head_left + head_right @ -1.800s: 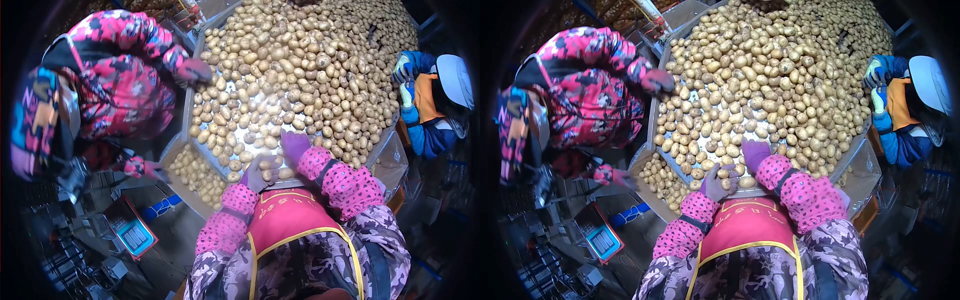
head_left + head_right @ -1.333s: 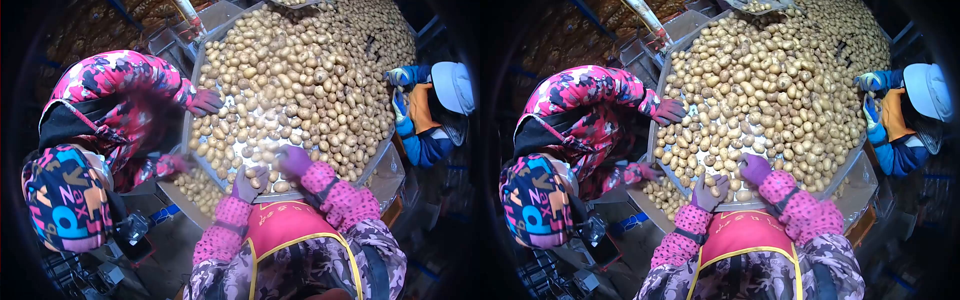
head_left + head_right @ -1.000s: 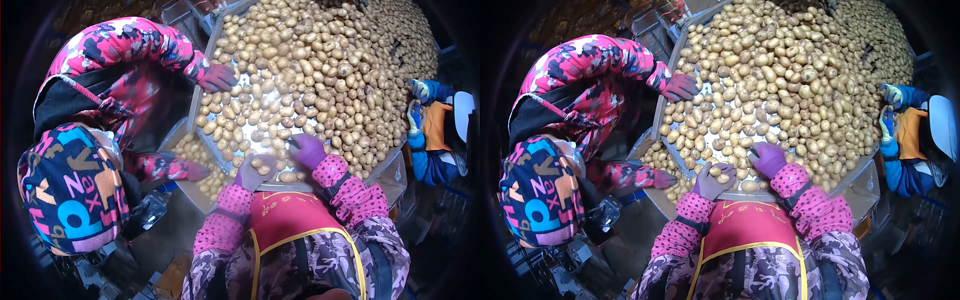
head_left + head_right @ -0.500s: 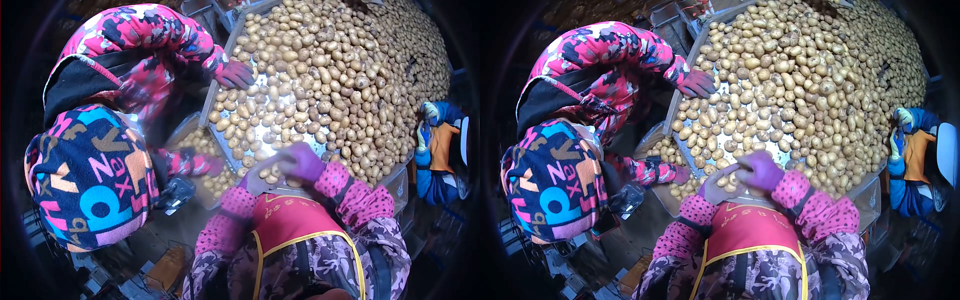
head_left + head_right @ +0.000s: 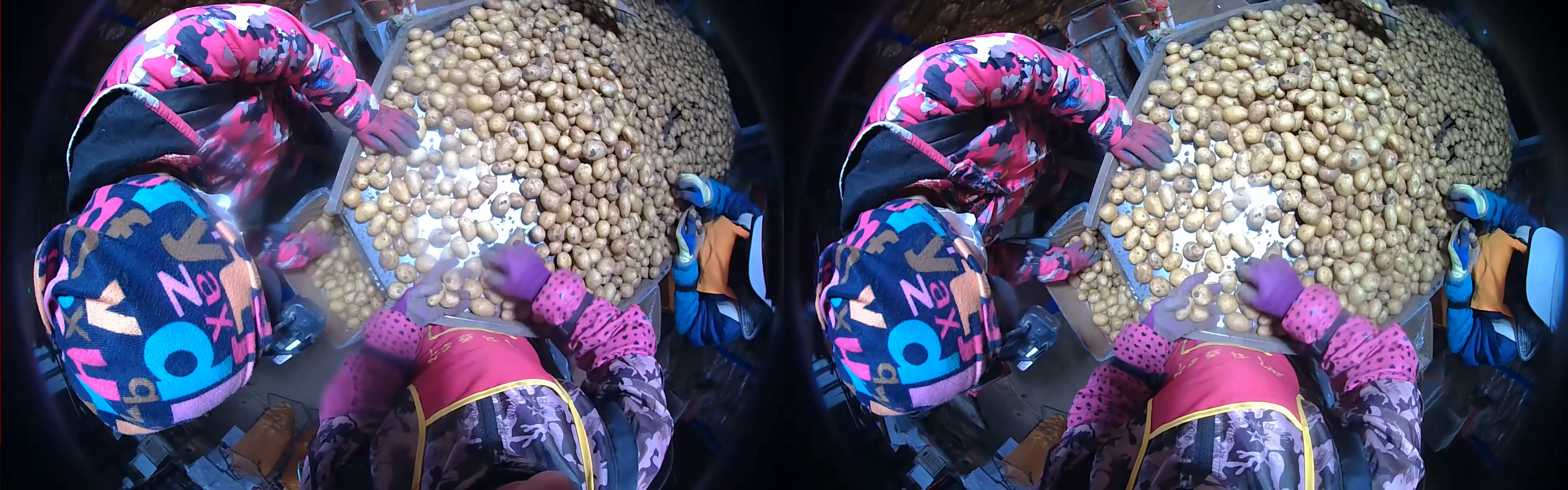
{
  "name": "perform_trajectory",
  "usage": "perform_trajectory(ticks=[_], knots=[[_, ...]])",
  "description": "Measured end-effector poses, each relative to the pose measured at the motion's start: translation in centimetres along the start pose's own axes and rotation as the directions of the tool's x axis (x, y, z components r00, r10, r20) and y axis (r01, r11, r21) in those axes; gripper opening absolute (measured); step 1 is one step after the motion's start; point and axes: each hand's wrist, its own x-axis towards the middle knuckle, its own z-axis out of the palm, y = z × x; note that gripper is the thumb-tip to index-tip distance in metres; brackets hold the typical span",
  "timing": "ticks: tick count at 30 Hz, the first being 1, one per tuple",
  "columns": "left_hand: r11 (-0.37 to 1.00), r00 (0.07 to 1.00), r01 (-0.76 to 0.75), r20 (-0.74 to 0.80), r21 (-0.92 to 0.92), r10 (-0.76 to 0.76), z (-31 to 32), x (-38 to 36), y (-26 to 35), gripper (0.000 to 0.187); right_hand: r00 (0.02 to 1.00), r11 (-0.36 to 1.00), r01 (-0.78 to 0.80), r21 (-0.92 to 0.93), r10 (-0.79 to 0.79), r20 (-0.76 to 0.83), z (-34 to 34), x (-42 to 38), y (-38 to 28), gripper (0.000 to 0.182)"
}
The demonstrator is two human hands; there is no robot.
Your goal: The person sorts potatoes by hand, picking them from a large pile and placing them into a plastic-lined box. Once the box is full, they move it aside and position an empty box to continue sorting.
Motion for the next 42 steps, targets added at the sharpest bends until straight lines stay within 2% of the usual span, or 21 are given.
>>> perform_trajectory(ticks=[2, 3, 4, 7, 10, 13, 15, 16, 17, 19, 20, 23, 24, 27, 28, 32, 35, 38, 39, 41, 42], knots=[[0.995, 0.993, 0.033, -0.109, -0.097, -0.044, -2.6, -0.3, -0.9, 0.068, 0.901, 0.974, -0.108, 0.201, 0.182, -0.394, -1.8, 2.5, 1.4, 0.027], [0.978, 0.973, 0.060, -0.208, -0.198, -0.102, -3.5, -0.2, -1.3, 0.062, 0.819, 1.000, -0.016, 0.009, 0.018, -0.574, -3.4, 4.6, 3.8, 0.021], [0.997, 0.944, 0.041, -0.323, -0.070, -0.061, -2.0, 0.0, -1.0, 0.053, 0.732, 0.984, -0.151, -0.092, 0.049, -0.680, -4.9, 6.1, 4.8, 0.018], [0.996, 0.968, 0.037, -0.250, 0.082, -0.015, -2.8, 0.2, -1.5, 0.053, 0.819, 0.812, -0.469, -0.347, 0.253, -0.515, -4.9, 9.9, 9.0, 0.027], [0.936, 0.978, -0.023, -0.185, 0.351, 0.094, 0.3, 0.6, -0.8, 0.052, 0.792, 0.840, -0.388, -0.379, 0.093, -0.604, -3.3, 10.4, 12.3, 0.025], [0.860, 0.984, 0.012, -0.158, 0.510, 0.080, 3.8, 0.8, 0.2, 0.052, 0.814, 0.905, -0.411, -0.109, 0.310, -0.491, -3.5, 7.7, 10.8, 0.027], [0.967, 0.970, 0.031, -0.240, 0.252, 0.032, 4.3, 2.5, 0.5, 0.052, 0.797, 0.890, -0.063, 0.452, 0.318, -0.513, -3.2, 5.1, 6.1, 0.032], [0.998, 0.947, 0.050, -0.315, -0.029, -0.057, 4.5, 2.9, 0.1, 0.053, 0.888, 0.887, 0.002, 0.462, 0.211, -0.409, -4.0, 4.2, 3.4, 0.034], [0.998, 0.947, 0.052, -0.317, -0.033, -0.060, 4.3, 3.3, -0.7, 0.053, 0.950, 0.874, 0.063, 0.482, 0.094, -0.296, -4.6, 3.8, 1.3, 0.036], [0.757, 0.972, -0.209, 0.048, 0.619, 0.230, 2.5, 4.9, -2.3, 0.056, 0.968, 0.919, 0.079, 0.387, 0.022, -0.248, -5.1, 6.0, 1.1, 0.029], [0.984, 0.996, -0.003, -0.087, 0.177, 0.019, 0.1, 6.2, -2.4, 0.059, 0.948, 0.965, 0.077, 0.251, 0.007, -0.317, -5.4, 8.0, 2.1, 0.028], [0.962, 0.996, 0.019, -0.094, 0.271, 0.007, -0.6, 6.5, -2.9, 0.060, 0.786, 0.967, 0.011, -0.256, -0.166, -0.595, -2.4, 13.4, 6.0, 0.027], [0.970, 1.000, -0.001, -0.030, 0.243, 0.008, 0.4, 5.9, -2.7, 0.064, 0.910, 0.954, -0.092, -0.284, -0.035, -0.413, -2.8, 13.5, 5.8, 0.027], [0.966, 0.993, 0.019, -0.120, 0.258, 0.013, 2.3, 3.6, -1.9, 0.068, 0.962, 0.882, -0.209, -0.423, 0.107, -0.253, -1.1, 13.0, 5.1, 0.023], [0.994, 0.991, 0.028, -0.125, -0.109, -0.042, 2.9, 2.8, -1.9, 0.069, 0.984, 0.902, -0.178, -0.394, 0.162, -0.074, -2.0, 12.6, 5.1, 0.030], [0.965, 0.962, 0.011, -0.260, -0.261, -0.081, 3.0, 1.3, -2.0, 0.065, 0.998, 0.900, -0.044, -0.433, 0.054, 0.011, -3.8, 11.2, 5.7, 0.040], [0.978, 0.948, -0.067, -0.319, -0.196, 0.001, 4.3, 0.2, -0.7, 0.065, 0.985, 0.879, -0.151, -0.452, 0.173, 0.007, -4.2, 12.5, 5.1, 0.041], [0.949, 0.941, -0.205, -0.313, -0.238, 0.125, 6.0, -1.0, 1.3, 0.061, 0.961, 0.955, -0.154, -0.252, 0.085, -0.262, -3.3, 9.9, 1.0, 0.036], [0.936, 0.938, -0.264, -0.288, -0.232, 0.193, 6.1, -1.4, 1.2, 0.058, 0.900, 0.993, 0.113, -0.037, -0.119, -0.419, -2.8, 7.9, -2.0, 0.029], [0.945, 0.937, -0.324, -0.155, -0.053, 0.313, 5.5, -1.2, 1.3, 0.056, 0.962, 0.955, 0.238, 0.176, -0.207, -0.176, -2.3, 5.7, -6.0, 0.032], [0.893, 0.872, -0.190, -0.348, 0.407, 0.345, 9.3, -1.8, 2.7, 0.058, 0.952, 0.938, 0.266, 0.225, -0.219, -0.214, -1.3, 5.5, -6.7, 0.032]])
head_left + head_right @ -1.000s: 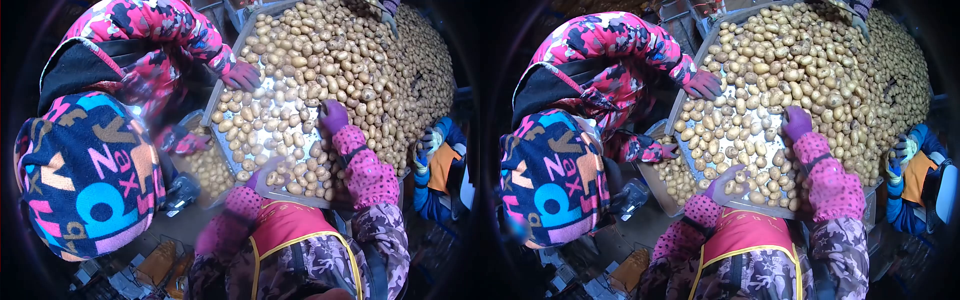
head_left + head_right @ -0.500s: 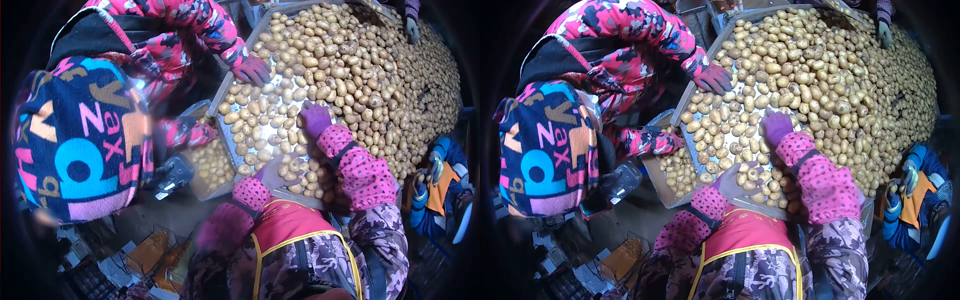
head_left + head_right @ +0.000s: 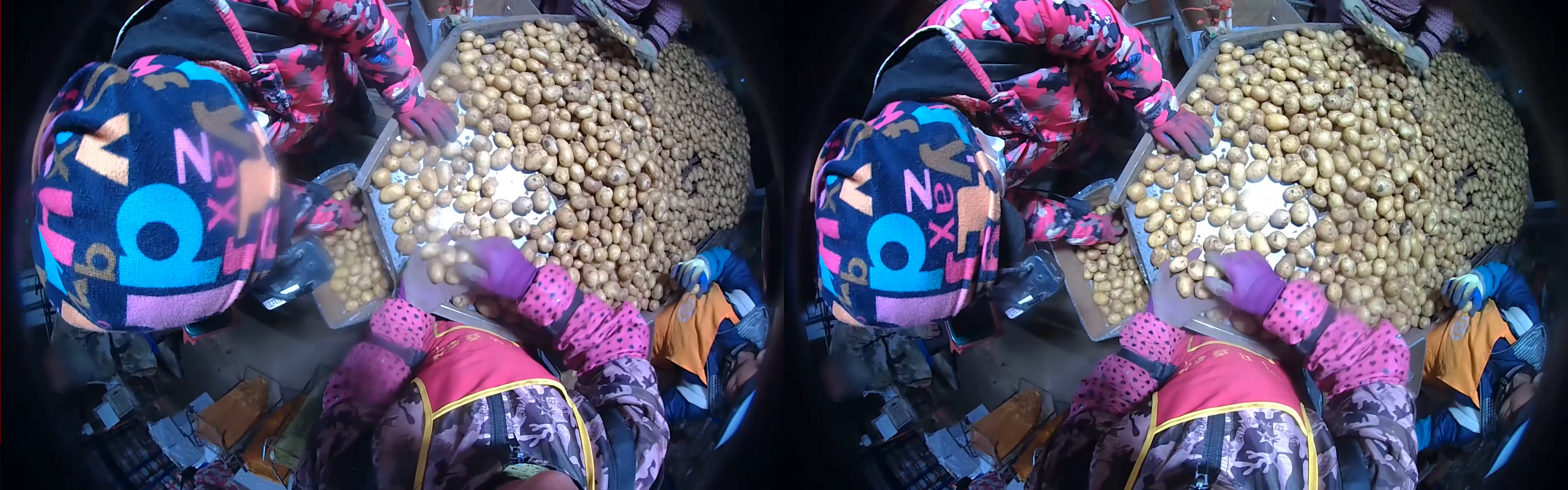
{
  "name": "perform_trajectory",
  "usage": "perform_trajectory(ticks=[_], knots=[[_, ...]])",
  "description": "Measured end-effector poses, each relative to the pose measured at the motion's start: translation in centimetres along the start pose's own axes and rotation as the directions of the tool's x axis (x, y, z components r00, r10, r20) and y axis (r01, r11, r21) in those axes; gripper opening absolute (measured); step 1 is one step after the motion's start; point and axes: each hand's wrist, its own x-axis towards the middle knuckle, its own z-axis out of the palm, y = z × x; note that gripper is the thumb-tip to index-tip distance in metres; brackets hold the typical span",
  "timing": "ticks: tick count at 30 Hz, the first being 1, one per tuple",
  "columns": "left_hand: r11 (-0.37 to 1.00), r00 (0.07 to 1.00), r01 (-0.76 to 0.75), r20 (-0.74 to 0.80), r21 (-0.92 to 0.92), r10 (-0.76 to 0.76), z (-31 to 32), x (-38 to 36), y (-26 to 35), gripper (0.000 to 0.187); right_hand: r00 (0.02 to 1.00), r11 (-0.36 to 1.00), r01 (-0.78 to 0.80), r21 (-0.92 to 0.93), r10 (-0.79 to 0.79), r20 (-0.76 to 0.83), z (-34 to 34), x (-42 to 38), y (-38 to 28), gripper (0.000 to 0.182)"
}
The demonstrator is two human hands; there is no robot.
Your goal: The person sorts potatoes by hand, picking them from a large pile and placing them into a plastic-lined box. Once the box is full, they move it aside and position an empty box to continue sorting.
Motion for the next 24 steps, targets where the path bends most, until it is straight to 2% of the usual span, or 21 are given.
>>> perform_trajectory(ticks=[1, 2, 3, 4, 5, 6, 7, 9, 10, 11, 12, 13, 14, 15, 16, 17, 18, 19, 21, 22, 24], knots=[[0.886, 0.977, 0.040, -0.204, 0.462, 0.062, 1.4, -0.9, 1.5, 0.061, 0.999, 0.998, 0.020, 0.057, -0.019, -0.031, 1.1, -0.2, 0.2, 0.033], [0.981, 0.991, -0.124, -0.074, -0.152, 0.114, -3.0, 0.4, -2.7, 0.073, 0.989, 0.984, -0.094, 0.149, 0.109, -0.095, 1.6, 0.1, 0.9, 0.032], [0.981, 0.991, -0.124, -0.075, -0.151, 0.114, -5.1, 1.6, -4.2, 0.073, 0.960, 0.948, -0.200, 0.248, 0.241, -0.145, 1.9, 0.6, 2.0, 0.031], [0.938, 0.999, -0.026, 0.008, -0.346, 0.031, -6.6, 2.3, -5.2, 0.076, 0.948, 0.945, -0.249, 0.212, 0.283, -0.148, 1.9, 1.6, 3.7, 0.025], [0.851, 0.994, 0.084, 0.107, -0.519, -0.033, -7.3, 2.6, -5.6, 0.079, 0.966, 0.997, -0.058, -0.050, 0.043, -0.254, 2.5, 2.9, 6.1, 0.017], [0.776, 0.982, 0.124, 0.190, -0.618, -0.005, -5.7, 1.5, -3.7, 0.077, 0.994, 0.959, -0.034, -0.282, 0.003, -0.110, 2.9, 3.8, 7.0, 0.017], [0.776, 0.982, 0.124, 0.188, -0.618, -0.007, -5.8, 1.5, -3.7, 0.077, 0.999, 0.869, 0.026, -0.493, -0.006, 0.042, 3.0, 4.4, 7.1, 0.016], [0.801, 0.988, 0.145, 0.134, -0.581, -0.081, -6.4, 1.3, -3.7, 0.073, 0.994, 0.813, 0.007, -0.582, 0.057, 0.092, 2.8, 4.4, 6.5, 0.017], [0.732, 0.942, 0.195, 0.332, -0.653, 0.046, -6.9, 1.1, -3.6, 0.070, 0.983, 0.744, -0.006, -0.668, 0.128, 0.133, 2.8, 4.3, 6.0, 0.018], [0.734, 0.942, 0.196, 0.334, -0.651, 0.044, -7.1, 1.4, -3.9, 0.070, 0.983, 0.745, -0.009, -0.667, 0.128, 0.130, 2.6, 4.5, 6.0, 0.018], [0.955, 0.940, 0.007, 0.328, -0.295, 0.095, -6.9, 1.9, -4.7, 0.069, 0.924, 0.724, -0.077, -0.686, 0.309, 0.223, 2.2, 4.9, 6.1, 0.019], [0.975, 0.929, -0.190, 0.342, 0.119, 0.139, -6.6, 2.1, -5.6, 0.068, 0.823, 0.692, -0.138, -0.709, 0.478, 0.306, 1.8, 5.1, 6.4, 0.020], [0.786, 0.909, -0.357, 0.380, 0.504, 0.169, -6.3, 2.3, -5.9, 0.068, 0.768, 0.747, -0.220, -0.628, 0.529, 0.360, 2.3, 5.3, 8.1, 0.022], [0.786, 0.904, -0.364, 0.392, 0.501, 0.169, -5.3, 2.1, -5.1, 0.068, 0.768, 0.740, -0.227, -0.633, 0.536, 0.350, 3.5, 4.8, 9.9, 0.022], [0.998, 0.946, -0.063, 0.320, 0.013, 0.056, -4.5, 1.9, -4.3, 0.068, 0.798, 0.743, -0.228, -0.630, 0.513, 0.317, 5.0, 4.6, 11.5, 0.022], [0.838, 0.944, 0.243, 0.316, -0.488, -0.090, -4.0, 1.8, -3.7, 0.069, 0.827, 0.750, -0.225, -0.623, 0.484, 0.284, 5.8, 4.3, 12.4, 0.023], [0.753, 0.931, 0.295, 0.353, -0.588, -0.089, -4.3, 1.9, -3.6, 0.066, 0.863, 0.713, -0.106, -0.693, 0.412, 0.293, 4.9, 3.5, 11.4, 0.022], [0.759, 0.932, 0.288, 0.352, -0.584, -0.084, -4.6, 1.9, -3.6, 0.066, 0.890, 0.660, 0.013, -0.751, 0.334, 0.310, 3.7, 2.8, 10.4, 0.022], [0.966, 0.966, -0.014, 0.248, -0.259, 0.080, -3.9, 1.3, -3.3, 0.061, 0.922, 0.659, 0.049, -0.751, 0.259, 0.287, 2.2, 2.4, 8.9, 0.014], [0.965, 0.966, -0.011, 0.245, -0.264, 0.078, -4.0, 1.3, -3.4, 0.061, 0.920, 0.660, 0.050, -0.749, 0.262, 0.292, 1.5, 2.4, 8.1, 0.014], [0.769, 0.925, 0.237, 0.380, -0.593, 0.008, -4.8, 1.3, -3.2, 0.065, 0.836, 0.671, -0.100, -0.734, 0.457, 0.304, 0.4, 3.7, 6.2, 0.017]])
